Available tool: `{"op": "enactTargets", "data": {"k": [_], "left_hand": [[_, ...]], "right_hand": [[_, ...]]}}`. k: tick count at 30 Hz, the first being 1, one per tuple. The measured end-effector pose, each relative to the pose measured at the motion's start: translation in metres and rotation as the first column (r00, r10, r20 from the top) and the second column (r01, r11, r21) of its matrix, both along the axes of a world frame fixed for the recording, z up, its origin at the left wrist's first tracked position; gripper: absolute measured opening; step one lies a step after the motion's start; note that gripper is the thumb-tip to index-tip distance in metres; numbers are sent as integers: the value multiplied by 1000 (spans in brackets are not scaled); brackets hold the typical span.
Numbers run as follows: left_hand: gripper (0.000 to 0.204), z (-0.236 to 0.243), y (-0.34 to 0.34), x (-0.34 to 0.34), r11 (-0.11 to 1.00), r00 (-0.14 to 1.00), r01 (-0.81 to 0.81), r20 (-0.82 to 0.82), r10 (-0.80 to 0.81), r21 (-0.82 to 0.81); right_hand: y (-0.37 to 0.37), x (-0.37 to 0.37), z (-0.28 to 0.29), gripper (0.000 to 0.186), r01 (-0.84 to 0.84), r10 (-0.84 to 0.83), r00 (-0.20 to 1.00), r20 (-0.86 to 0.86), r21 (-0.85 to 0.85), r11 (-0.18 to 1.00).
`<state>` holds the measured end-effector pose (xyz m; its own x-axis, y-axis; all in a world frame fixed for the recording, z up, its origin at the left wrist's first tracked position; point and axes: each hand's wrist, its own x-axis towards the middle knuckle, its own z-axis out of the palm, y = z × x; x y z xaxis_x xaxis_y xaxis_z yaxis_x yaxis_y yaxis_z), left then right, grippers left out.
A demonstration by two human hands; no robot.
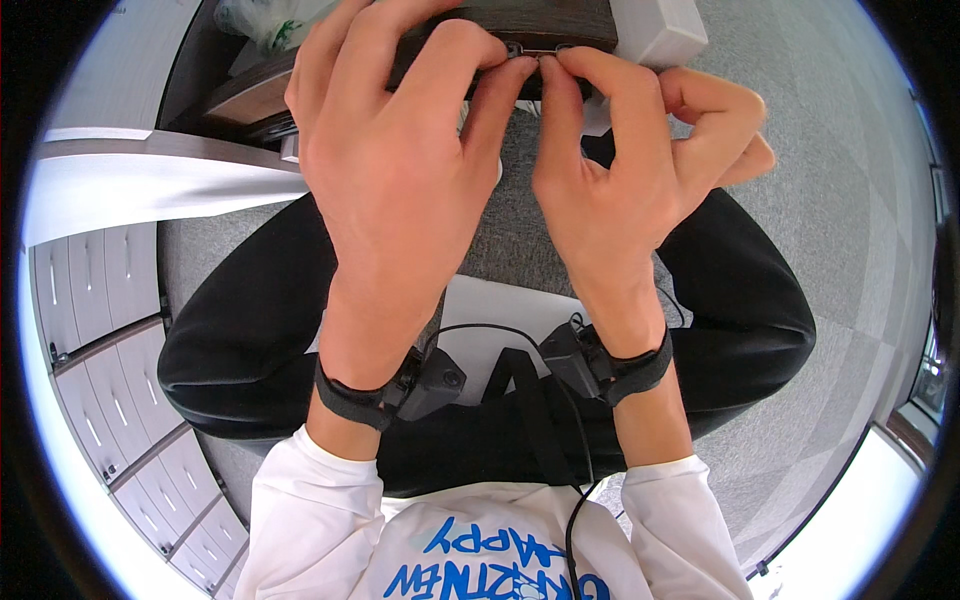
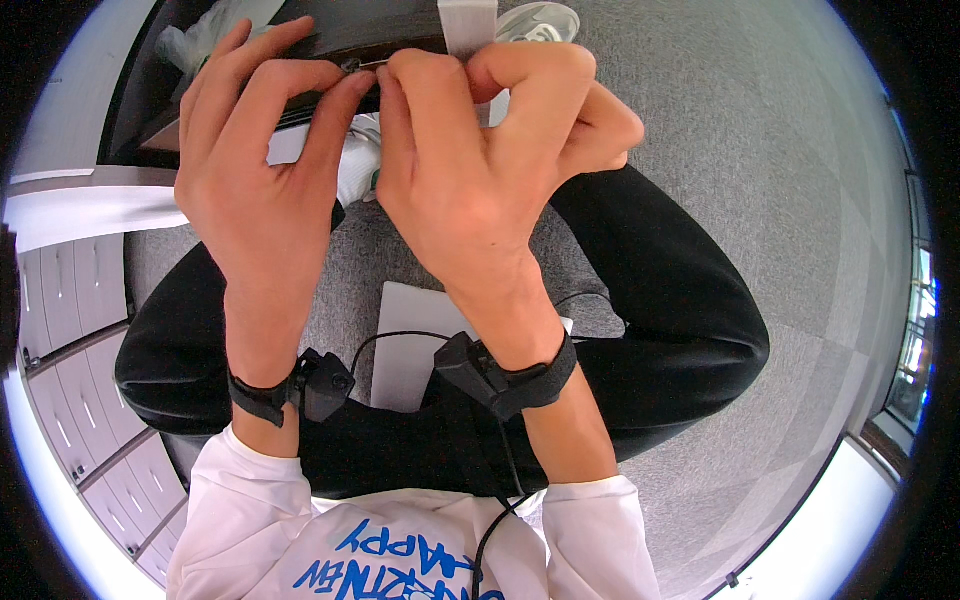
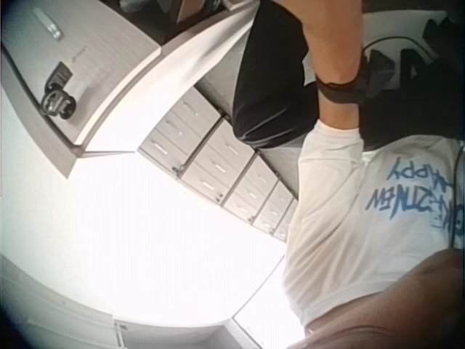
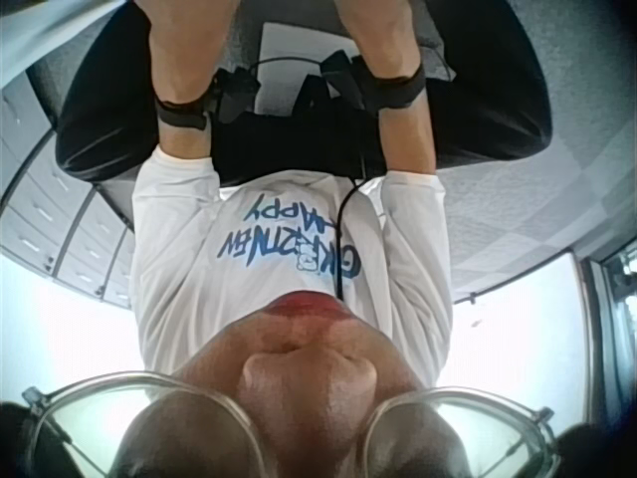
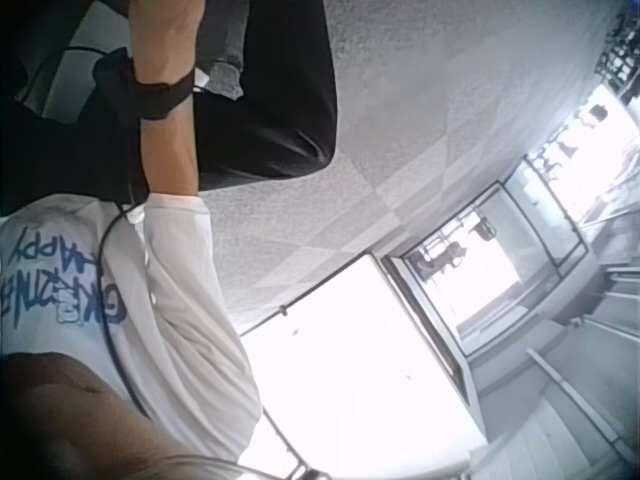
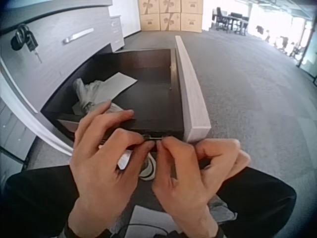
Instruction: The person uses a key to open a drawer and then uses a screwdriver to remove a screw from the interior lock mechanism before removing the metal lock component by hand.
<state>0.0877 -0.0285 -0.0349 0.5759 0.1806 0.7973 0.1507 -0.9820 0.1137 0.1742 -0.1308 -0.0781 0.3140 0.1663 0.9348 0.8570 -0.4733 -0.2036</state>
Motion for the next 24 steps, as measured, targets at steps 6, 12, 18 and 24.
{"op": "enactTargets", "data": {"k": [6,12,18,24], "left_hand": [[14,0,-3,0,999,999,-34,-23,34,4],[12,3,-4,-1,997,994,-74,-85,76,30],[9,-1,-3,-1,997,993,-67,-95,70,32],[9,-2,-3,-1,998,985,-67,-159,67,8]], "right_hand": [[-2,1,0,17,7,-7,1000,13,-2,1000],[-2,2,-1,16,10,-10,1000,13,-3,1000],[0,0,0,15,6,-6,1000,15,11,1000],[0,0,-2,14,3,-3,1000,-14,-4,1000]]}}
